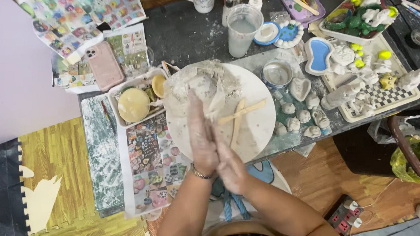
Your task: The person shapes a small lump of clay by hand on a rotating pottery wheel, repeatedly rolling and smoothing it into a ball. They then use a wooden stick to press and refine the surface of the clay piece. The person continues to manipulate the clay, occasionally using the stick to create indentations or patterns.
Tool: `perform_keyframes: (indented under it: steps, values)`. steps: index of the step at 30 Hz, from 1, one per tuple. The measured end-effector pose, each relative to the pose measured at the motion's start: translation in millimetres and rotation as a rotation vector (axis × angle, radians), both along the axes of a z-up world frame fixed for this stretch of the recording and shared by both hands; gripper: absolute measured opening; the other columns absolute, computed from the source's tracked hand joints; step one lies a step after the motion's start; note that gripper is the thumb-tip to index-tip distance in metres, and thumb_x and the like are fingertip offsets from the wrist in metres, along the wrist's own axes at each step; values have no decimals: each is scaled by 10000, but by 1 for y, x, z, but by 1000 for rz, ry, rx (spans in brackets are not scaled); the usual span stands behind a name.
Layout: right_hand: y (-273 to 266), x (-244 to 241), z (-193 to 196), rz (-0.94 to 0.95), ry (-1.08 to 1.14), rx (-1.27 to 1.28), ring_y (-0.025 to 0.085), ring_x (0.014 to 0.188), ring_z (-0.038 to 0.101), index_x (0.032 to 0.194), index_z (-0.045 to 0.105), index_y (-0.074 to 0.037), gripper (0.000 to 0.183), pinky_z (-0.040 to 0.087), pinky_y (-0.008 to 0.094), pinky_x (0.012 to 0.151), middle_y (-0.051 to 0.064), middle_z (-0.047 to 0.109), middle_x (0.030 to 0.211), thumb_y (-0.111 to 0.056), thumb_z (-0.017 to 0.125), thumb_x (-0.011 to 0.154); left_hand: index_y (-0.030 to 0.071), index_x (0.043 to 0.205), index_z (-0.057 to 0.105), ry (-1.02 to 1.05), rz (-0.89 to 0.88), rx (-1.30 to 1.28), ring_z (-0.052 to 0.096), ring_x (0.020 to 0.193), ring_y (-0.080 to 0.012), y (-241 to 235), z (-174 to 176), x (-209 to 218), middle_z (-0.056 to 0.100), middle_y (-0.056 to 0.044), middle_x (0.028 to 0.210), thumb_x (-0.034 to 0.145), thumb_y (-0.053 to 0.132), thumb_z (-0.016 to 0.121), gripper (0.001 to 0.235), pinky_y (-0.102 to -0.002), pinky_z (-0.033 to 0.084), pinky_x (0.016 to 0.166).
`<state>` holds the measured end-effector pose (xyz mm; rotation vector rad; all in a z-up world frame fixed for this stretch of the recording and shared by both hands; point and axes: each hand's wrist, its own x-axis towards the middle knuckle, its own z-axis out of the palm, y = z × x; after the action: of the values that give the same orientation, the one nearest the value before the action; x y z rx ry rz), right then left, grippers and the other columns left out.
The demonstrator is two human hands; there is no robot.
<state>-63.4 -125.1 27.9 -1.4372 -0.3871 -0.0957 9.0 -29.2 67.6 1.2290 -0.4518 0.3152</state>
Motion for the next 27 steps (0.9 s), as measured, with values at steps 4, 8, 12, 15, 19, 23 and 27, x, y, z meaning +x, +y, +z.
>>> perform_keyframes:
  steps: [4,8,12,15,19,23,27]
  values:
    - [-14,16,34,-45,13,90,290,1655,78,1659,17,78,946,84,409,1320,198,48,1780,-632,235,1073,-15,1640,179,-267,-42,435,172,1680,-342,-8,0,-7,174,-175,1761,1106,586,207,803,-462,140,1356]
    - [-24,59,62,-256,170,-57,315,1615,23,1629,-6,32,870,89,425,1285,189,-11,1746,-580,252,1068,-2,1660,-26,-114,-290,184,35,1664,-320,-20,-21,-23,25,-156,1779,1054,723,187,969,-446,62,1352]
    - [-24,65,57,-250,-376,-560,389,1661,66,1658,158,-21,726,97,462,1355,200,71,1761,-506,266,1130,-20,1660,16,270,-517,-86,117,1618,-327,-15,-33,-29,67,-189,1753,1010,772,230,1047,-458,149,1301]
    - [-20,65,52,-224,-443,-689,406,1646,117,1627,270,-27,681,111,483,1344,197,165,1740,-461,337,1106,73,1675,-69,354,-565,-413,88,1621,-313,-8,-11,-18,-4,-134,1772,925,799,219,1082,-469,132,1299]
    - [-19,40,39,-109,-345,-457,409,1648,149,1624,225,61,755,124,489,1344,239,160,1737,-494,330,1123,1,1648,-101,124,-264,-68,-37,1655,-268,-7,14,-21,-123,-136,1772,978,832,232,1118,-426,32,1340]
    - [-23,30,51,-105,-331,-441,416,1662,66,1633,140,79,845,71,487,1361,266,61,1752,-561,344,1122,3,1609,-226,44,-290,7,-150,1645,-268,-9,34,-16,-268,-136,1738,945,869,243,1188,-451,-28,1352]
    - [-25,15,55,-20,-277,-354,392,1655,-62,1635,-55,75,1051,1,465,1339,272,-79,1749,-720,293,1042,-14,1600,-240,35,-275,98,-67,1656,-313,-8,32,-21,-281,-165,1734,960,859,224,1178,-480,49,1357]
